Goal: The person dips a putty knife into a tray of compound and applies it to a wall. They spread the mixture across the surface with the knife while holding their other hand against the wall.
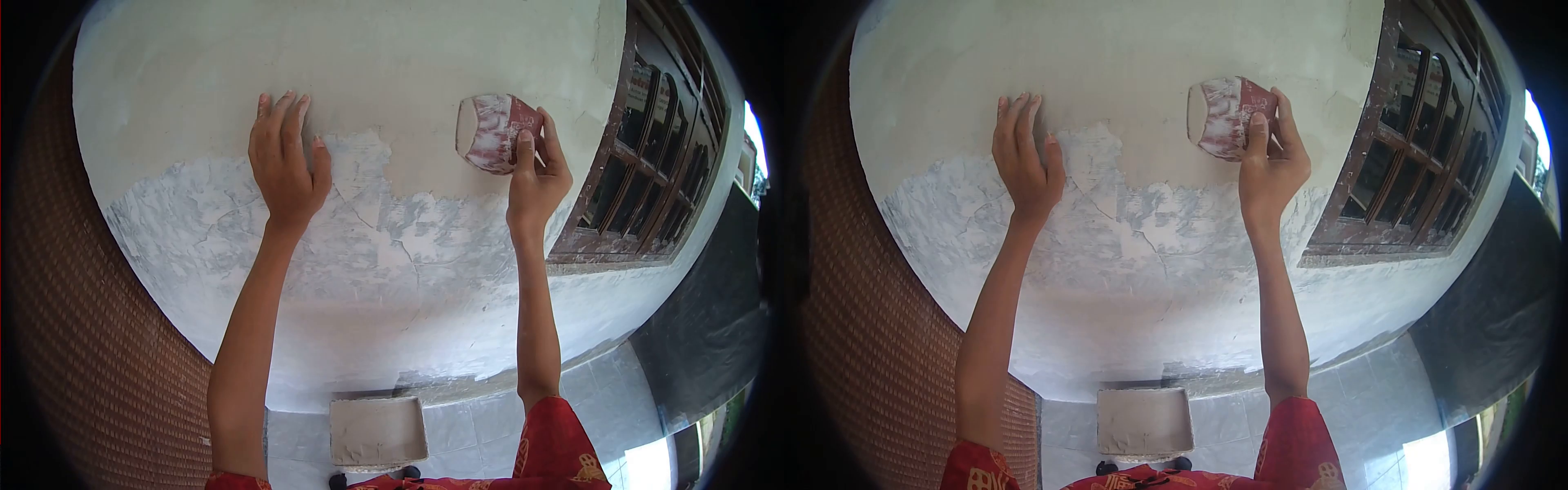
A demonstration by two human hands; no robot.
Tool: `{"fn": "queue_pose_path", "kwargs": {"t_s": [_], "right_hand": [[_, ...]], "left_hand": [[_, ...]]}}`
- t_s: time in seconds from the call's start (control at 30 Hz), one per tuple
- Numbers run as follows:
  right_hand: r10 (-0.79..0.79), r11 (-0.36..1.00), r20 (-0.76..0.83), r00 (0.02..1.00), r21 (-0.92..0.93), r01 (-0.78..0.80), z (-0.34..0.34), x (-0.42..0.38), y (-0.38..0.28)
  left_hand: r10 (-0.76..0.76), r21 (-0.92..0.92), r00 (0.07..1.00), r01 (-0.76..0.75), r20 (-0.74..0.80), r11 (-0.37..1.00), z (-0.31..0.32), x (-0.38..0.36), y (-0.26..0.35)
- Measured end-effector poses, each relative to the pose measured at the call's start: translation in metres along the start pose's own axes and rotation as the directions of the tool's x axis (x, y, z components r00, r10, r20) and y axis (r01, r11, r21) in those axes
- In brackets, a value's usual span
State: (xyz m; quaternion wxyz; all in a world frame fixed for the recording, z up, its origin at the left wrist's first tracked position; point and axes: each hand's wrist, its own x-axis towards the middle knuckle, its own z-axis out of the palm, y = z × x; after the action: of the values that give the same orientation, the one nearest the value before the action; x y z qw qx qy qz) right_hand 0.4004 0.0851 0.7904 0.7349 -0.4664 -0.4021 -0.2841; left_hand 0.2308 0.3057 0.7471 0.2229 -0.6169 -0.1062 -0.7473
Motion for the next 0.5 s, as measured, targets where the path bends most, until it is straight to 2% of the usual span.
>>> {"fn": "queue_pose_path", "kwargs": {"t_s": [0.03, 0.1, 0.17, 0.2, 0.23, 0.3, 0.37, 0.43, 0.5], "right_hand": [[-0.049, 0.998, -0.025, 0.998, -0.03, 0.048, -0.01, 0.005, 0.002], [-0.057, 0.997, -0.064, 0.996, 0.042, 0.06, -0.016, 0.008, 0.004], [-0.001, 0.996, 0.023, 1.0, 0.092, -0.001, 0.0, -0.004, -0.018], [-0.042, 0.998, 0.088, 0.995, 0.046, 0.038, 0.01, -0.01, -0.013], [-0.005, 0.991, 0.143, 0.99, 0.13, -0.013, 0.022, -0.019, -0.017], [-0.097, 0.995, 0.168, 0.981, -0.021, 0.102, 0.031, -0.026, -0.007], [-0.071, 0.997, 0.121, 0.99, -0.017, 0.074, 0.02, -0.018, -0.002], [-0.067, 0.997, -0.053, 0.996, -0.041, 0.065, 0.0, -0.01, -0.004], [-0.096, 0.995, -0.072, 0.993, -0.025, 0.094, -0.005, -0.009, -0.012]], "left_hand": [[-0.002, 0.006, 1.0, 0.002, -0.007, 1.0, 0.0, 0.0, 0.0], [0.008, 0.0, 1.0, -0.008, -0.005, 1.0, 0.0, -0.001, 0.001], [0.007, -0.004, 1.0, -0.007, 0.002, 1.0, -0.001, 0.0, -0.001], [0.008, -0.007, 1.0, -0.008, 0.005, 1.0, -0.001, 0.0, -0.001], [0.008, -0.015, 1.0, -0.008, 0.006, 1.0, 0.0, 0.0, 0.0], [0.003, -0.003, 1.0, -0.003, -0.005, 1.0, -0.001, 0.001, -0.001], [0.007, -0.006, 1.0, -0.007, -0.002, 1.0, -0.001, 0.001, 0.0], [0.003, -0.006, 1.0, -0.003, -0.002, 1.0, -0.001, 0.0, 0.0], [0.005, -0.001, 1.0, -0.005, 0.004, 1.0, -0.001, 0.0, 0.001]]}}
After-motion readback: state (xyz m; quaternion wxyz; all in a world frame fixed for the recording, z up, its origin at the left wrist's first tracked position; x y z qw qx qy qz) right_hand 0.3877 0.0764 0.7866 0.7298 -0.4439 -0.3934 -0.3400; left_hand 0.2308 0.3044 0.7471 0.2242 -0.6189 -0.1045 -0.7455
